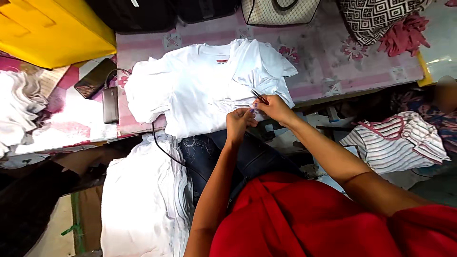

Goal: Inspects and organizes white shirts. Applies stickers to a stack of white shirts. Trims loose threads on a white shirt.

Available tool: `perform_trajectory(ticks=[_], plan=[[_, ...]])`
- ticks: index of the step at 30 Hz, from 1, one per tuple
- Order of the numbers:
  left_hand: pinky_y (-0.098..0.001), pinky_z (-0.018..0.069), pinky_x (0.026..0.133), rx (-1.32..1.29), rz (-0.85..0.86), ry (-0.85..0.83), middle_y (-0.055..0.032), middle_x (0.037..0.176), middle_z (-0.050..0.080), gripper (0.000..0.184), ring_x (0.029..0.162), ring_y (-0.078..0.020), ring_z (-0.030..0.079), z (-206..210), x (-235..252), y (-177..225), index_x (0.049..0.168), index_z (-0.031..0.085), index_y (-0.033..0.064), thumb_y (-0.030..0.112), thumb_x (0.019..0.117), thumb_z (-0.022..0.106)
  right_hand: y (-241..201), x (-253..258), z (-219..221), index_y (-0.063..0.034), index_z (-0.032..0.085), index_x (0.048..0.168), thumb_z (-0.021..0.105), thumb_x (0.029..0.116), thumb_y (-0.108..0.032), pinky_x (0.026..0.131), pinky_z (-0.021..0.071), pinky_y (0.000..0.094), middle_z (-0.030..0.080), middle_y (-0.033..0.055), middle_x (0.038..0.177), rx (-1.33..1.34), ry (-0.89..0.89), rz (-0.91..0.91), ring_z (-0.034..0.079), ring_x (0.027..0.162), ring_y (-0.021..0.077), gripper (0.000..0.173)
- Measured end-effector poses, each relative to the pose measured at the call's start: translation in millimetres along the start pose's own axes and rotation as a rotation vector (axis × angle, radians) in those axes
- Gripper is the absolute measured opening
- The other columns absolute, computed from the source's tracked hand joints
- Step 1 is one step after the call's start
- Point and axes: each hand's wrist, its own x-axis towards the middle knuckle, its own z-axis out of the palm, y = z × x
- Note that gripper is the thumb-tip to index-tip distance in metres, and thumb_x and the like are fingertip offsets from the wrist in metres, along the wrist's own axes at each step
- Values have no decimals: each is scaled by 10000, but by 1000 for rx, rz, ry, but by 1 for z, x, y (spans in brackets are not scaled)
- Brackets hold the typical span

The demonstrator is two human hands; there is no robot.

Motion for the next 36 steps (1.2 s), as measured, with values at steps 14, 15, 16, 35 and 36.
perform_trajectory(ticks=[14, 15, 16, 35, 36], plan=[[-275, 612, 564, -62, -67, 74, -42, 708, 708, 146, 539, -106, 677, -2, -10, -7, 1028, 670, -35, 85, 1037, 590, 0, -18, -13, -36, 748, 955, 471, 1100, -306, 653, 453, 436, 579, 62, 710, -291, -214, 101, 511, 644, 179, 414], [-282, 616, 570, -58, -65, 74, -45, 715, 711, 150, 545, -109, 681, -2, -10, -7, 1033, 670, -38, 87, 1039, 587, 2, -16, -12, -36, 747, 948, 478, 1097, -298, 669, 457, 451, 589, 66, 719, -288, -204, 97, 523, 659, 188, 404], [-288, 618, 574, -62, -59, 75, -49, 717, 713, 152, 549, -114, 685, -1, -10, -8, 1033, 672, -41, 85, 1038, 586, 5, -14, -10, -38, 745, 929, 484, 1093, -285, 663, 451, 450, 583, 61, 710, -281, -183, 91, 519, 654, 185, 395], [-304, 623, 551, 182, 34, 76, -85, 707, 705, 174, 536, -131, 689, 0, -12, -4, 1063, 658, -65, 82, 1050, 566, 1, -21, 5, -36, 730, 890, 494, 1090, -269, 579, 403, 394, 529, 51, 665, -231, -72, 109, 462, 585, 162, 387], [-305, 623, 555, 187, 14, 67, -89, 708, 704, 178, 535, -133, 689, 0, -14, -3, 1064, 655, -71, 81, 1051, 564, 3, -22, 5, -42, 732, 894, 492, 1089, -268, 576, 402, 397, 529, 50, 663, -223, -71, 99, 460, 580, 163, 382]])
